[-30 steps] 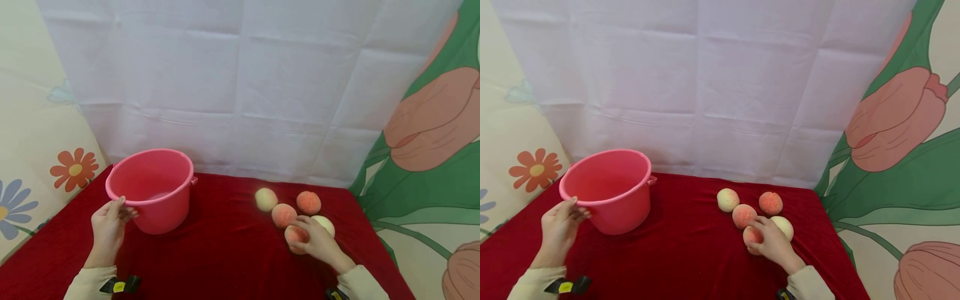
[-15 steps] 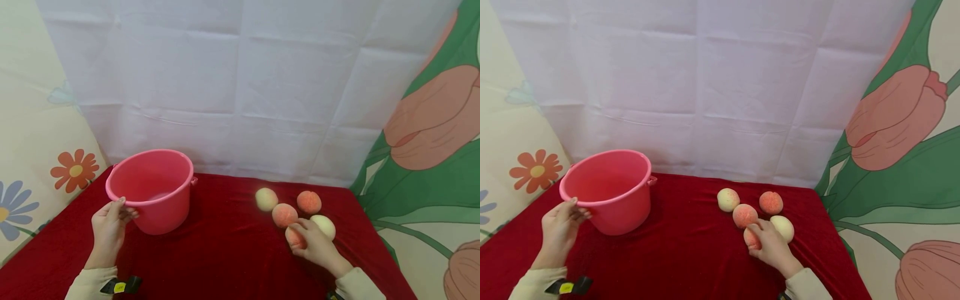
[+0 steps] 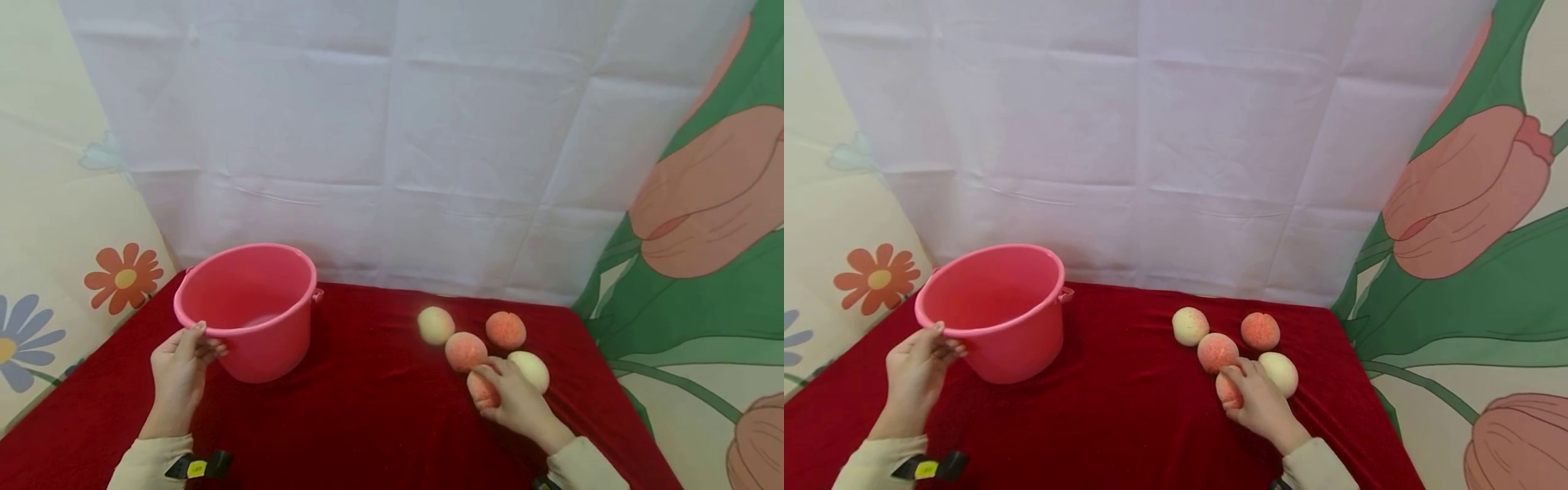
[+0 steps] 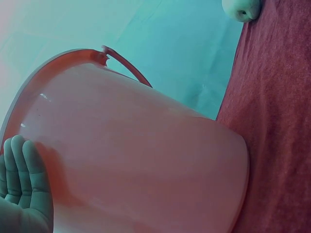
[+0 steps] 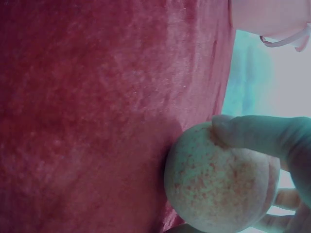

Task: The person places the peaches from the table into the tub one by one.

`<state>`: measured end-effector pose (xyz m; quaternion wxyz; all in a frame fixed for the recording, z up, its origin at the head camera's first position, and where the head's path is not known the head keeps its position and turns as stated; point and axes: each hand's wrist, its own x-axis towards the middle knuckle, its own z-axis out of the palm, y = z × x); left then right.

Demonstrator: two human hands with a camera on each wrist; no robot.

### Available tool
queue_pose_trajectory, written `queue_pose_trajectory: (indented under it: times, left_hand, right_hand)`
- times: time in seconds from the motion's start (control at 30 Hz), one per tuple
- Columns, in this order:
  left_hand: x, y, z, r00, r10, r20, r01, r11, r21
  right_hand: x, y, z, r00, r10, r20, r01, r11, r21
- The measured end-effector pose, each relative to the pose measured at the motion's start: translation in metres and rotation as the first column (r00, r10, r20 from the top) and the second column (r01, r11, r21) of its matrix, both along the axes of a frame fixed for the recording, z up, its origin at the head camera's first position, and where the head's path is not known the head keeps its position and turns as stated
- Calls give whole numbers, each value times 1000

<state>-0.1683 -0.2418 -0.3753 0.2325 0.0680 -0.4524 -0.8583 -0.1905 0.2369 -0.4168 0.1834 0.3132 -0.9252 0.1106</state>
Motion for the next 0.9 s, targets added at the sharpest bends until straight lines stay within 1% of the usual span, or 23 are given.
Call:
queue_pose_trajectory:
  times: [0.1,0.27,0.4,0.63,0.9]
  left_hand:
    - [0,0,0,1000,-1,-1,1,1000,-1]
    - [0,1,0,1000,-2,-16,3,1000,7]
    - [0,1,0,1000,-4,-22,4,1000,5]
    - [0,1,0,1000,-1,-9,1,1000,-6]
    - [0,1,1,1000,0,-4,0,1000,-5]
  right_hand:
    - [-1,0,1,1000,0,-10,0,1000,-14]
    - [-2,-1,5,998,12,-60,-14,999,-44]
    - [-2,-1,7,997,-1,-71,-5,996,-87]
    - [-3,-2,10,999,-25,-44,16,982,-188]
    - [-2,-1,15,999,-11,31,19,955,-294]
